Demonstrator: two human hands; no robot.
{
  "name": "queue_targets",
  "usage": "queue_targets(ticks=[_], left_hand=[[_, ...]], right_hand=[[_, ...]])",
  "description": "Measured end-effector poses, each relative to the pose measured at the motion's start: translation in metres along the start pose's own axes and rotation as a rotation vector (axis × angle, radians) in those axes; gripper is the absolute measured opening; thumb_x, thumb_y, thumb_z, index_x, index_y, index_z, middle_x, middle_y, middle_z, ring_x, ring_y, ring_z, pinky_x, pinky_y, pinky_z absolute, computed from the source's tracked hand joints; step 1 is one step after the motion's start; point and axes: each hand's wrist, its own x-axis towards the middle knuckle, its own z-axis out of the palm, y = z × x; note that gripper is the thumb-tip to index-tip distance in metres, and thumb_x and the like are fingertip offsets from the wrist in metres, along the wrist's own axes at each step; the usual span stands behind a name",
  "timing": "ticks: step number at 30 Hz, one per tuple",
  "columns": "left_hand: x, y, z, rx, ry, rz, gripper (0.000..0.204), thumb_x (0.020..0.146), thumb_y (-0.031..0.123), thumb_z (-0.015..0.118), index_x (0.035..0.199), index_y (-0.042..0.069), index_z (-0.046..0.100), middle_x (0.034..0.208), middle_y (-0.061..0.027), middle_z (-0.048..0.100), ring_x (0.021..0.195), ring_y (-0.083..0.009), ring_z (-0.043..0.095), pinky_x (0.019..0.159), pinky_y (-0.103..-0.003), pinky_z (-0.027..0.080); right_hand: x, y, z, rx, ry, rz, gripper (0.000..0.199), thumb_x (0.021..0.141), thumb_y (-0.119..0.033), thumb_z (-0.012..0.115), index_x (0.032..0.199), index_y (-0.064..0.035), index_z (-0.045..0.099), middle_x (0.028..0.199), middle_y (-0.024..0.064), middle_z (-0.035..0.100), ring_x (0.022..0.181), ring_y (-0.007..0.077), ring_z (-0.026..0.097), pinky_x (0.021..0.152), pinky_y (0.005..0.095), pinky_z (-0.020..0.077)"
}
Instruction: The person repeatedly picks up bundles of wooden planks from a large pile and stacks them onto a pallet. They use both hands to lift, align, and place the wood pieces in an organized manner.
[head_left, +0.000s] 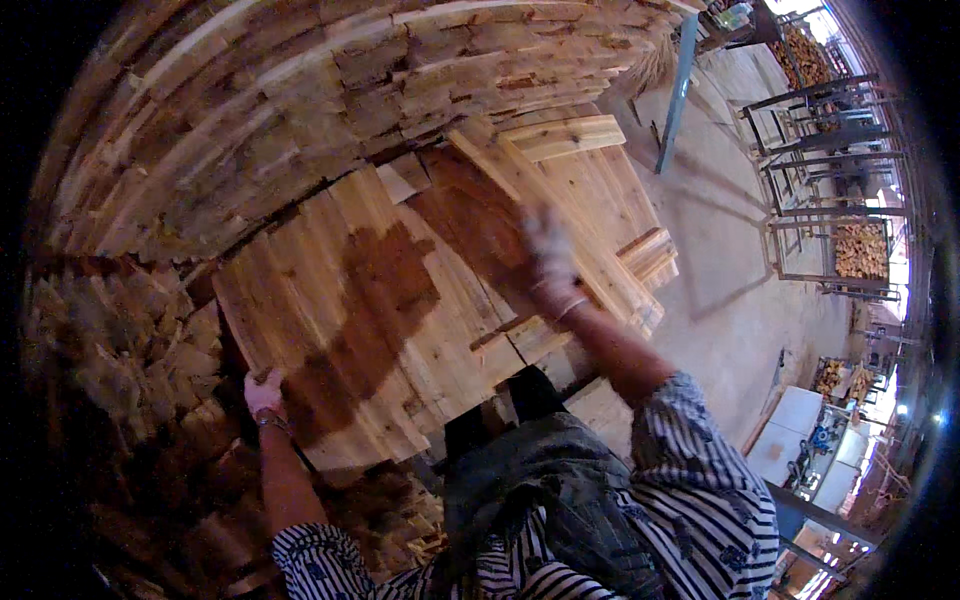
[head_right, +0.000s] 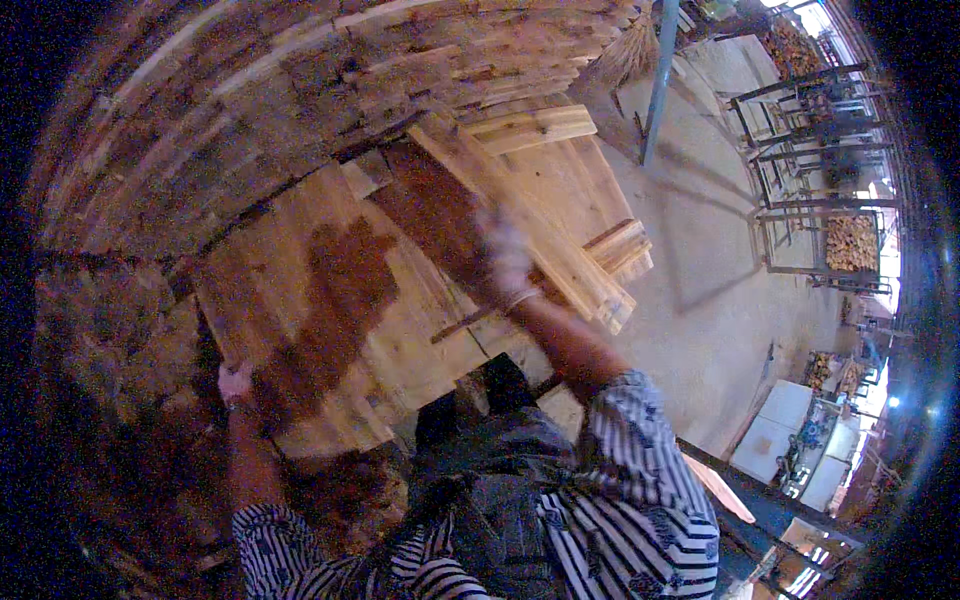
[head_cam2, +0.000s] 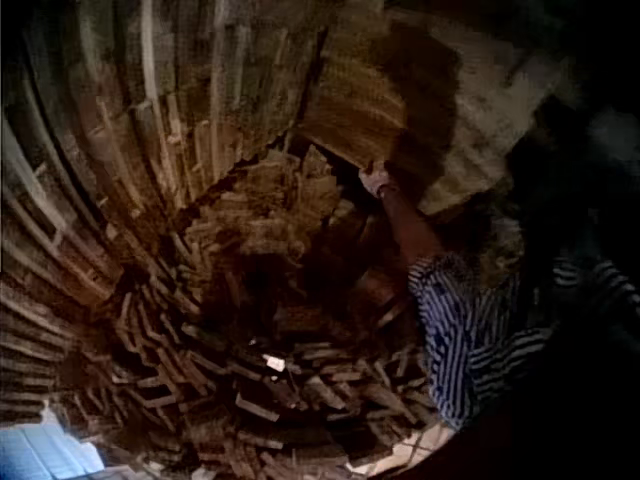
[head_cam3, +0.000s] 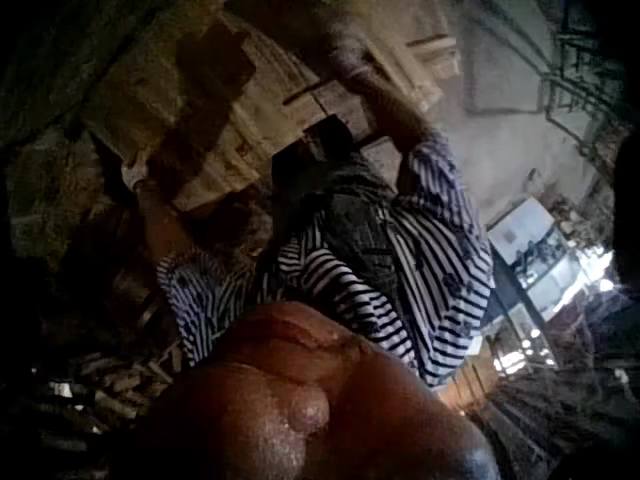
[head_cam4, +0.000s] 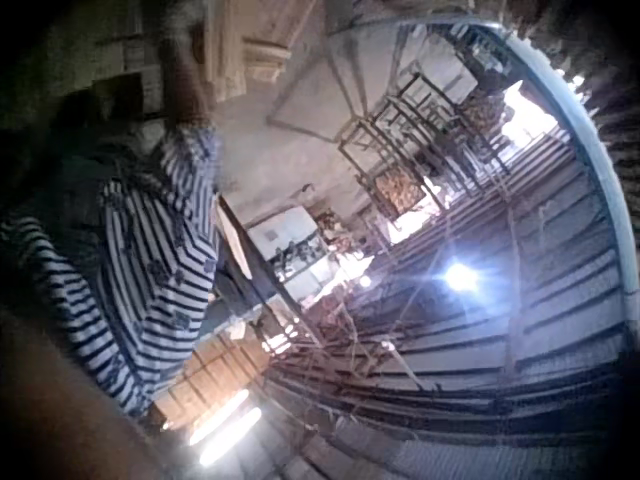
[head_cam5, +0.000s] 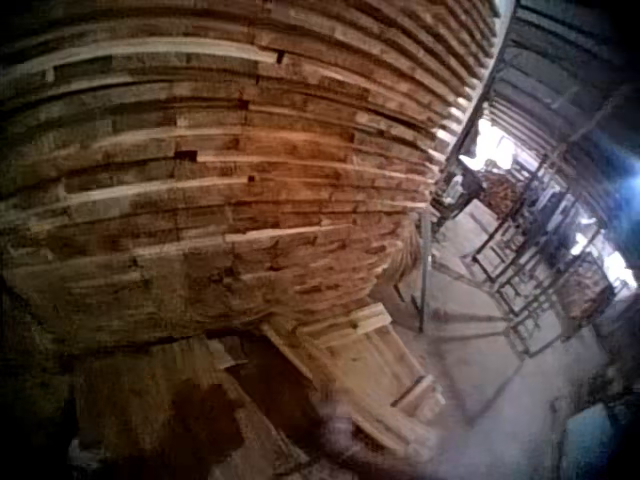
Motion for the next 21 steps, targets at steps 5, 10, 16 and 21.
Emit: queue_targets(ticks=[5, 10, 16, 21], left_hand=[[0.03, -0.033, -0.014, 0.197, 0.1, 0.129, 0.057, 0.08, 0.025, 0.08, 0.124, -0.002, 0.057, 0.116, -0.0159, 0.067, 0.104, -0.031, 0.065, 0.089, -0.043, 0.053], [-0.082, 0.095, 0.062, 0.674, 0.196, 0.018, 0.101, 0.08, 0.051, 0.075, 0.154, 0.007, 0.023, 0.143, -0.0239, 0.047, 0.127, -0.0418, 0.052, 0.101, -0.048, 0.048], [-0.095, 0.081, 0.176, 0.829, 0.17, -0.069, 0.111, 0.077, 0.065, 0.068, 0.156, 0.008, 0.014, 0.15, -0.0258, 0.035, 0.134, -0.044, 0.042, 0.106, -0.052, 0.041], [-0.075, 0.071, 0.177, 0.909, 0.097, -0.041, 0.114, 0.076, 0.07, 0.063, 0.156, 0.006, 0.013, 0.152, -0.0273, 0.03, 0.136, -0.0454, 0.038, 0.107, -0.054, 0.038]], right_hand=[[0.034, 0.097, -0.02, 0.013, -0.319, 0.075, 0.111, 0.071, -0.049, 0.08, 0.156, -0.0081, 0.02, 0.135, 0.0267, 0.049, 0.12, 0.0448, 0.053, 0.101, 0.0495, 0.0456], [0.033, 0.116, -0.046, 0.115, -0.299, 0.081, 0.112, 0.072, -0.043, 0.081, 0.156, -0.0115, 0.015, 0.126, 0.0275, 0.056, 0.113, 0.0457, 0.057, 0.095, 0.0498, 0.0491], [0.054, 0.167, -0.081, 0.161, -0.292, 0.195, 0.112, 0.074, -0.044, 0.08, 0.156, -0.0066, 0.013, 0.134, 0.0298, 0.051, 0.12, 0.0477, 0.054, 0.098, 0.049, 0.0479], [0.074, 0.256, -0.022, 0.151, -0.113, -0.015, 0.115, 0.074, -0.049, 0.081, 0.155, -0.0012, 0.014, 0.135, 0.0337, 0.05, 0.122, 0.0507, 0.052, 0.1, 0.0502, 0.0459]])
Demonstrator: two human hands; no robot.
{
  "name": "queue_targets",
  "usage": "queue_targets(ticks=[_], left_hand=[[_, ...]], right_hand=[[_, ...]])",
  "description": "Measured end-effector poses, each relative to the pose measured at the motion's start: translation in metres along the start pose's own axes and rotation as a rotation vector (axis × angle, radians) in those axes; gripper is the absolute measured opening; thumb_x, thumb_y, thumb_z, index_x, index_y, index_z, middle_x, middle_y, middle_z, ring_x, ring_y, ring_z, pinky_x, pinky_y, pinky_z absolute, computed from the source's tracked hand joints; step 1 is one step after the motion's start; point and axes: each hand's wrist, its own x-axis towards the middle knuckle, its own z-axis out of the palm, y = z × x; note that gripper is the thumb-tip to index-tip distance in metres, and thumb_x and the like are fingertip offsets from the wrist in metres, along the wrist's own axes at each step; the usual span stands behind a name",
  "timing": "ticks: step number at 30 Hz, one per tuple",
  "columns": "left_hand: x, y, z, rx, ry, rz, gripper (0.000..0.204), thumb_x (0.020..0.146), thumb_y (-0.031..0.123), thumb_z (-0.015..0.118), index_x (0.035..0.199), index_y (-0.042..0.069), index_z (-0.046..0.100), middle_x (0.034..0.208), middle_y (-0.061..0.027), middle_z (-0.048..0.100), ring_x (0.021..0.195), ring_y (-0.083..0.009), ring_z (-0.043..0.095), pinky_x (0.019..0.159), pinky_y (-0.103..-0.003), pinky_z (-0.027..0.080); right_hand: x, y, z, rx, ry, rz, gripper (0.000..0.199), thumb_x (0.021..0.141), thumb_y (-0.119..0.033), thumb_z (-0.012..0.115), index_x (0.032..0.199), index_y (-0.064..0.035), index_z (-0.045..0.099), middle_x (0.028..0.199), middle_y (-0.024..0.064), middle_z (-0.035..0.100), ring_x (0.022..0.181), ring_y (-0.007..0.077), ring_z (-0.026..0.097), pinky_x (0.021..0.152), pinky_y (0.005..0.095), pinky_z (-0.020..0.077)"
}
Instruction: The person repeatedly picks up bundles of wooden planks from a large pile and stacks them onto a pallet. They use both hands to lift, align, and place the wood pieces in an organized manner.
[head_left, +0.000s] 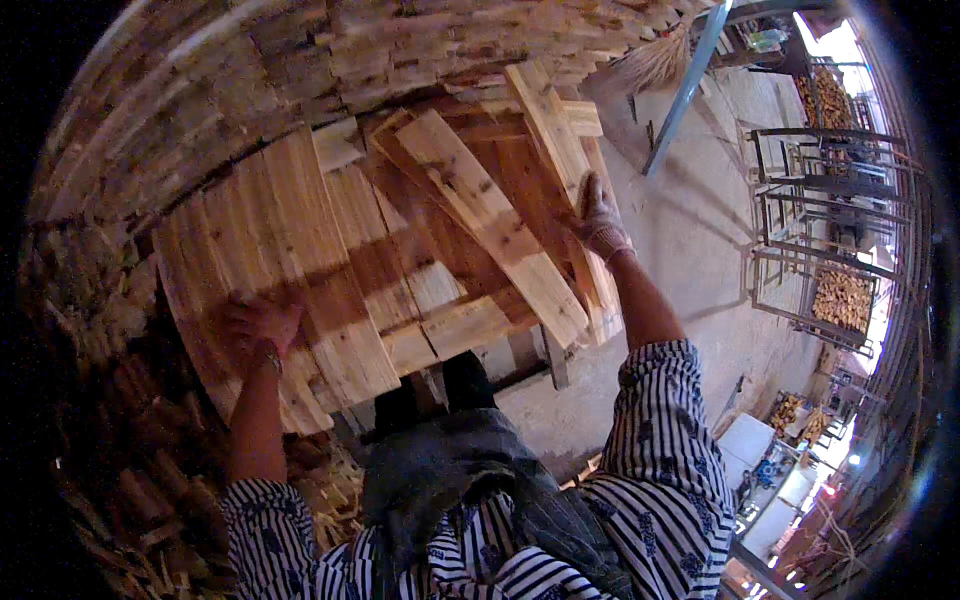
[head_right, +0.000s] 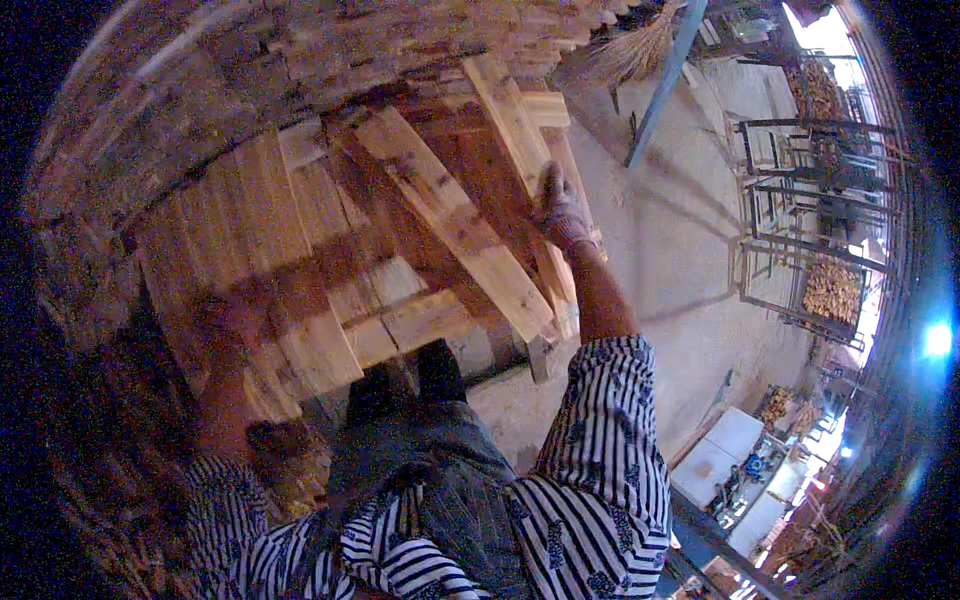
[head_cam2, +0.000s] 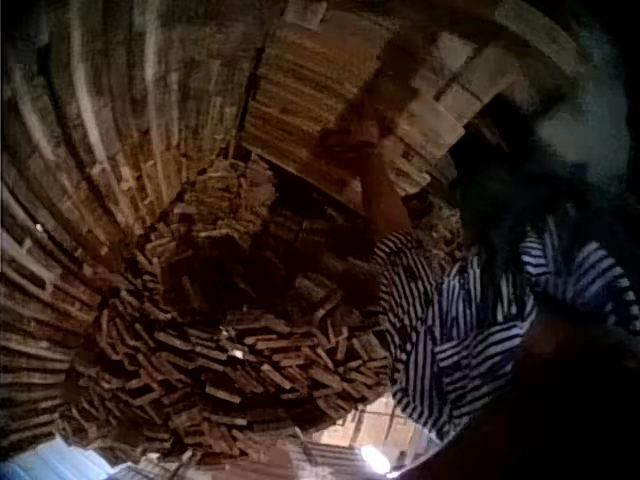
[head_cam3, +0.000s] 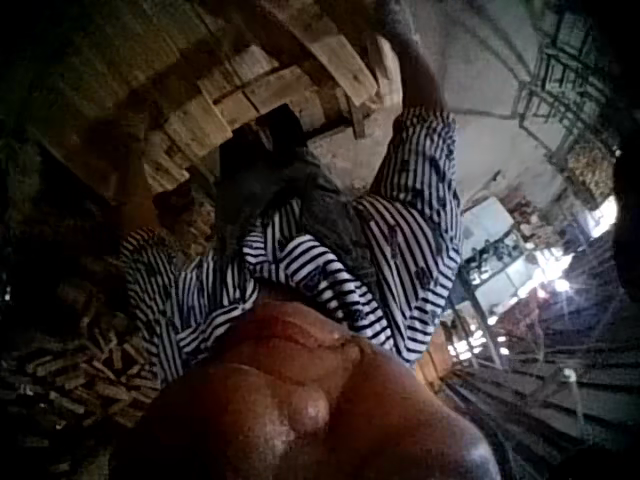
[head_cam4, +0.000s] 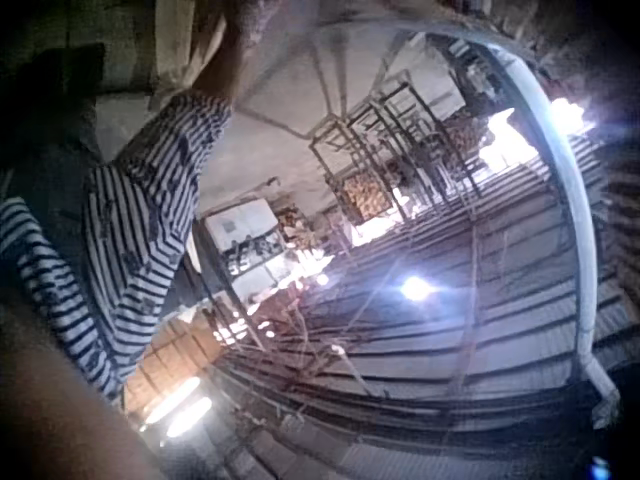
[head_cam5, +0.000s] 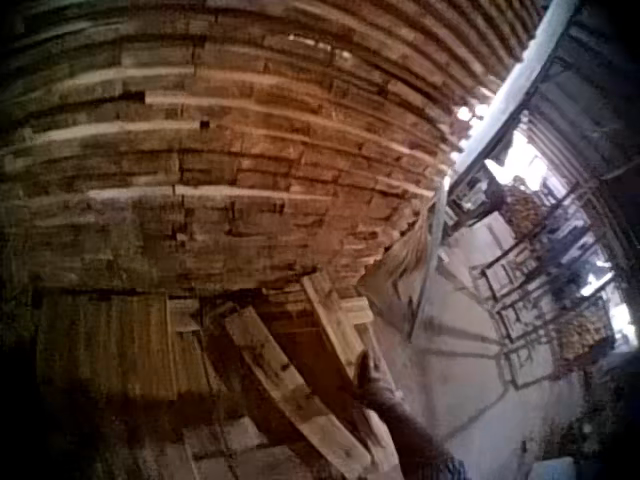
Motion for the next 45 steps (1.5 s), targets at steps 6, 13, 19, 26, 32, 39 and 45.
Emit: queue_targets(ticks=[6, 13, 19, 26, 32, 39, 45], left_hand=[[0.005, -0.025, 0.0, 0.062, -0.048, -0.018, 0.117, 0.075, 0.076, 0.056, 0.156, 0.003, 0.011, 0.153, -0.0291, 0.025, 0.138, -0.0471, 0.032, 0.108, -0.057, 0.035], [0.004, -0.025, 0.003, 0.096, -0.083, 0.015, 0.123, 0.074, 0.083, 0.049, 0.156, 0.0, 0.008, 0.155, -0.0312, 0.018, 0.14, -0.049, 0.026, 0.11, -0.059, 0.031], [0.009, 0.002, 0.016, 0.072, -0.109, 0.089, 0.128, 0.073, 0.089, 0.042, 0.155, -0.002, 0.006, 0.156, -0.033, 0.012, 0.142, -0.0507, 0.02, 0.111, -0.062, 0.027], [0.005, -0.006, -0.003, -0.054, -0.134, 0.122, 0.134, 0.072, 0.096, 0.035, 0.155, -0.005, 0.004, 0.158, -0.0351, 0.006, 0.145, -0.0526, 0.014, 0.113, -0.064, 0.023], [-0.001, 0.005, -0.042, 0.184, -0.305, 0.227, 0.138, 0.07, 0.099, 0.029, 0.155, -0.007, 0.001, 0.158, -0.0379, 0.003, 0.145, -0.0587, 0.006, 0.111, -0.069, 0.019], [0.036, -0.027, 0.053, 0.284, -0.121, 0.045, 0.138, 0.071, 0.098, 0.032, 0.154, -0.007, 0.0, 0.158, -0.0379, 0.005, 0.144, -0.059, 0.008, 0.11, -0.072, 0.019], [-0.03, 0.03, -0.046, 0.421, -0.105, -0.09, 0.137, 0.073, 0.095, 0.039, 0.153, -0.007, -0.007, 0.158, -0.038, 0.002, 0.144, -0.0594, 0.01, 0.108, -0.074, 0.018]], right_hand=[[-0.004, -0.061, -0.061, -0.095, -0.15, 0.112, 0.102, 0.075, -0.047, 0.081, 0.153, -0.0124, 0.024, 0.128, 0.0277, 0.057, 0.119, 0.0495, 0.054, 0.094, 0.0533, 0.0476], [-0.013, -0.061, -0.029, -0.051, -0.132, -0.153, 0.087, 0.081, -0.049, 0.075, 0.149, -0.0149, 0.034, 0.138, 0.0224, 0.049, 0.13, 0.0482, 0.045, 0.1, 0.0534, 0.0443], [-0.038, -0.144, 0.084, -0.2, -0.072, -0.069, 0.097, 0.072, -0.04, 0.082, 0.151, -0.0209, 0.03, 0.135, 0.0237, 0.045, 0.12, 0.0473, 0.049, 0.097, 0.0542, 0.0436], [-0.06, -0.199, 0.0, 0.162, -0.352, -0.076, 0.087, 0.075, -0.043, 0.078, 0.148, -0.0271, 0.034, 0.128, 0.0225, 0.05, 0.119, 0.0433, 0.052, 0.097, 0.0512, 0.0446], [-0.064, -0.249, 0.01, 0.192, -0.269, 0.05, 0.083, 0.079, -0.045, 0.075, 0.149, -0.0249, 0.033, 0.125, 0.0232, 0.053, 0.116, 0.0452, 0.054, 0.093, 0.0528, 0.0475], [-0.051, -0.288, -0.03, 0.344, -0.41, 0.088, 0.078, 0.088, -0.051, 0.063, 0.152, -0.0178, 0.034, 0.119, 0.0263, 0.059, 0.116, 0.0448, 0.056, 0.094, 0.0513, 0.0476], [-0.056, -0.331, 0.03, 0.292, -0.184, 0.078, 0.078, 0.087, -0.042, 0.067, 0.152, -0.0252, 0.027, 0.118, 0.0275, 0.057, 0.105, 0.0464, 0.06, 0.084, 0.0512, 0.052]])
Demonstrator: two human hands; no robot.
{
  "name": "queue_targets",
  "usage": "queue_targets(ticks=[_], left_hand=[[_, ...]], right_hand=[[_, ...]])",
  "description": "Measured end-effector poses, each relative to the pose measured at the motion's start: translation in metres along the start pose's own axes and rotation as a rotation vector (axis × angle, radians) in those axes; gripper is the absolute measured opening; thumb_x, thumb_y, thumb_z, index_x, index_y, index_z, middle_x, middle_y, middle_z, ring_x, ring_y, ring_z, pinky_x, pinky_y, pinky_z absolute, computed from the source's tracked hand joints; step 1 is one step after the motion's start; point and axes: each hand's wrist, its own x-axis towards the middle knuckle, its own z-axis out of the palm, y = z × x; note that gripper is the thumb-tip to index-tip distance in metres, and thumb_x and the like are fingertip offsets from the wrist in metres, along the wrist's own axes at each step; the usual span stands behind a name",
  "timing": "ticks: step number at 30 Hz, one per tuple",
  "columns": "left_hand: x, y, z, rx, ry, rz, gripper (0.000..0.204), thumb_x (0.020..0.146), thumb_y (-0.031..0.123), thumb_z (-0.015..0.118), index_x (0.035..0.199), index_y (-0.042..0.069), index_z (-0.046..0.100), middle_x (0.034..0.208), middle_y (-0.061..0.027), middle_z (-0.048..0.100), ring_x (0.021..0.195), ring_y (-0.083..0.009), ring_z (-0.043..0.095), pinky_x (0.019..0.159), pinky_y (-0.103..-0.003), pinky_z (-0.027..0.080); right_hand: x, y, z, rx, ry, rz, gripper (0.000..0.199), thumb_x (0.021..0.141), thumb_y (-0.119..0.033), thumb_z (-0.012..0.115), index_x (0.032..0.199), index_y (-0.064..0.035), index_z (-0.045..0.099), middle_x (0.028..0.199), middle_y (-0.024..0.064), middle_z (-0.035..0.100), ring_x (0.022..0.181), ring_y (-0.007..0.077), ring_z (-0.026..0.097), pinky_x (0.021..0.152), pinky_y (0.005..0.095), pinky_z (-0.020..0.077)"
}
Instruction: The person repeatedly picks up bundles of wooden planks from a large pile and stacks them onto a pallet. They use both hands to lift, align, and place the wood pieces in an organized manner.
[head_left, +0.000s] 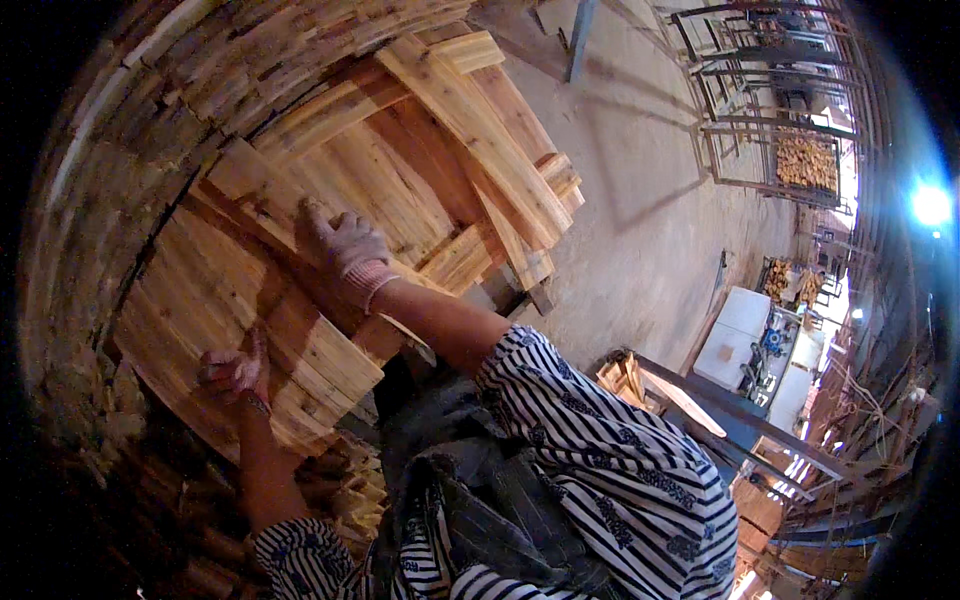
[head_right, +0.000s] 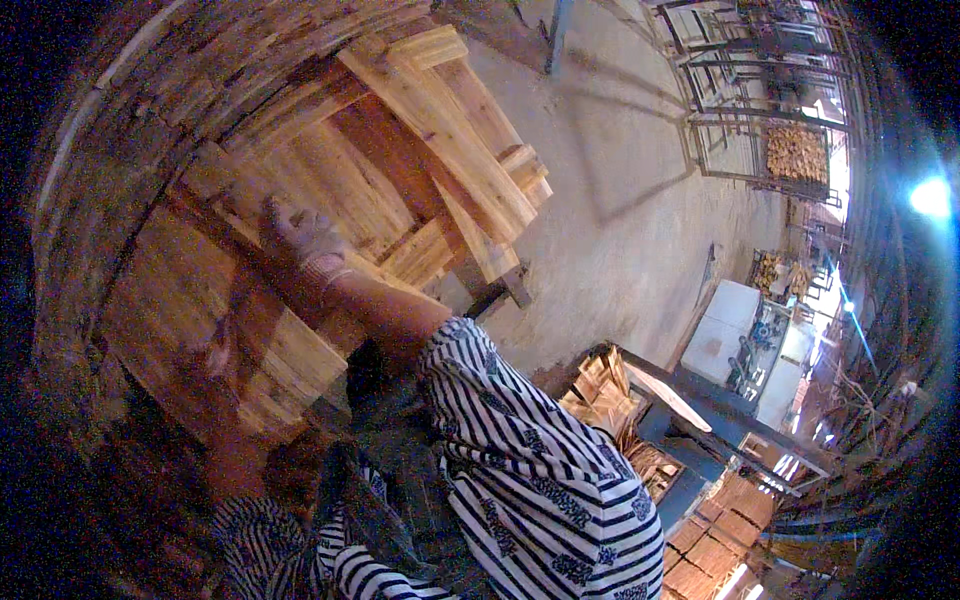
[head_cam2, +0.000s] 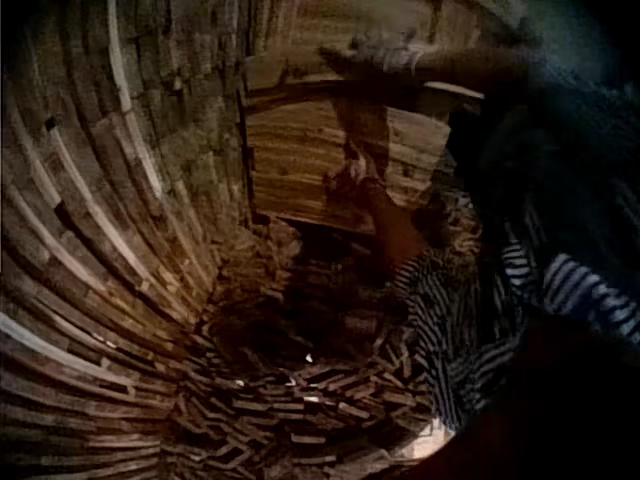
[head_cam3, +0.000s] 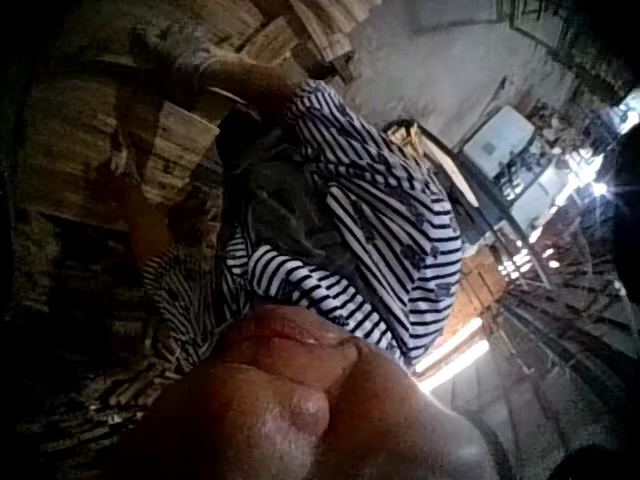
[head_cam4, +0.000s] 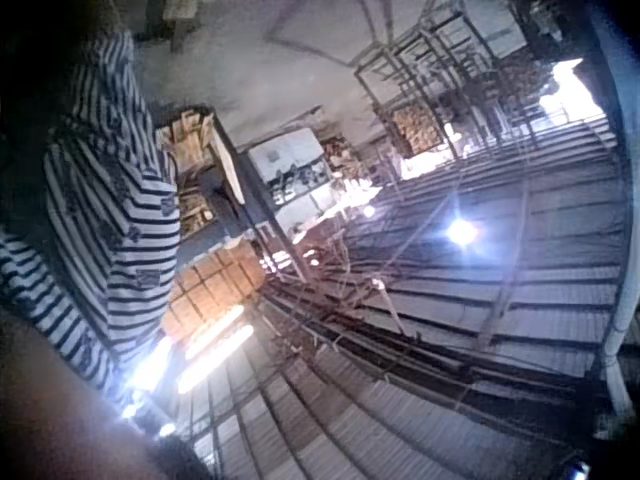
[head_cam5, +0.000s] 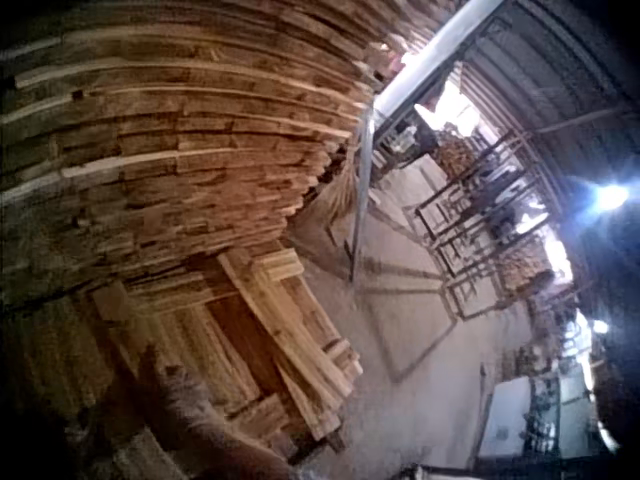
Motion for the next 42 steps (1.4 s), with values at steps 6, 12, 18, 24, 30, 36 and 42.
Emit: queue_targets(ticks=[6, 12, 18, 24, 30, 36, 42], left_hand=[[0.057, -0.011, 0.062, -0.188, -0.228, 0.233, 0.135, 0.075, 0.091, 0.045, 0.153, -0.005, -0.009, 0.158, -0.0373, -0.002, 0.143, -0.061, 0.006, 0.105, -0.077, 0.019], [0.055, -0.009, 0.074, -0.099, -0.016, 0.045, 0.13, 0.074, 0.091, 0.045, 0.157, 0.003, -0.004, 0.159, -0.0335, -0.009, 0.144, -0.0601, 0.0, 0.107, -0.076, 0.019], [0.065, -0.018, 0.076, -0.202, -0.067, 0.271, 0.132, 0.07, 0.095, 0.045, 0.157, 0.003, 0.005, 0.16, -0.0276, 0.004, 0.141, -0.0561, 0.013, 0.109, -0.07, 0.019], [0.017, -0.016, 0.018, -0.351, -0.071, 0.176, 0.134, 0.068, 0.092, 0.051, 0.155, 0.002, 0.005, 0.158, -0.0292, 0.007, 0.141, -0.0558, 0.014, 0.109, -0.071, 0.021], [-0.002, -0.018, 0.007, -0.375, -0.066, 0.126, 0.133, 0.067, 0.09, 0.056, 0.153, 0.001, 0.007, 0.157, -0.031, 0.007, 0.142, -0.0574, 0.01, 0.109, -0.071, 0.019], [0.002, -0.009, 0.003, -0.381, -0.108, 0.237, 0.13, 0.068, 0.089, 0.056, 0.154, 0.004, 0.008, 0.158, -0.0308, 0.004, 0.143, -0.0568, 0.008, 0.109, -0.072, 0.018], [0.008, -0.031, 0.014, -0.462, -0.12, 0.264, 0.128, 0.072, 0.087, 0.054, 0.158, 0.005, 0.008, 0.161, -0.0305, 0.008, 0.147, -0.0517, 0.009, 0.114, -0.067, 0.014]], right_hand=[[-0.002, 0.021, -0.006, 0.037, -0.098, 0.154, 0.068, 0.087, -0.043, 0.066, 0.146, -0.0228, 0.037, 0.112, 0.0257, 0.059, 0.099, 0.0455, 0.062, 0.083, 0.0527, 0.0528], [-0.01, -0.015, 0.076, -0.176, -0.067, 0.059, 0.069, 0.088, -0.04, 0.065, 0.148, -0.0252, 0.036, 0.123, 0.0237, 0.054, 0.112, 0.0435, 0.057, 0.081, 0.0539, 0.0522], [0.024, 0.076, 0.029, -0.166, 0.113, -0.218, 0.079, 0.08, -0.04, 0.074, 0.143, -0.0068, 0.041, 0.093, 0.024, 0.064, 0.091, 0.0404, 0.062, 0.075, 0.0496, 0.0516], [0.025, 0.062, 0.067, -0.184, 0.231, -0.078, 0.071, 0.079, -0.039, 0.075, 0.138, -0.0169, 0.043, 0.126, 0.0252, 0.052, 0.107, 0.0473, 0.055, 0.088, 0.0532, 0.0486], [-0.03, 0.084, 0.014, 0.178, 0.287, -0.25, 0.043, 0.087, -0.029, 0.07, 0.119, -0.0034, 0.056, 0.111, 0.0251, 0.059, 0.104, 0.0437, 0.056, 0.087, 0.051, 0.0471], [-0.232, 0.142, 0.047, 0.416, -0.326, 0.475, 0.05, 0.095, -0.034, 0.066, 0.128, 0.0026, 0.056, 0.122, 0.0187, 0.065, 0.112, 0.0258, 0.062, 0.095, 0.0373, 0.0479], [-0.232, 0.166, 0.061, 0.658, -0.749, 0.321, 0.05, 0.097, -0.039, 0.064, 0.124, 0.0026, 0.053, 0.114, 0.0104, 0.065, 0.115, 0.0176, 0.058, 0.098, 0.0345, 0.0468]])
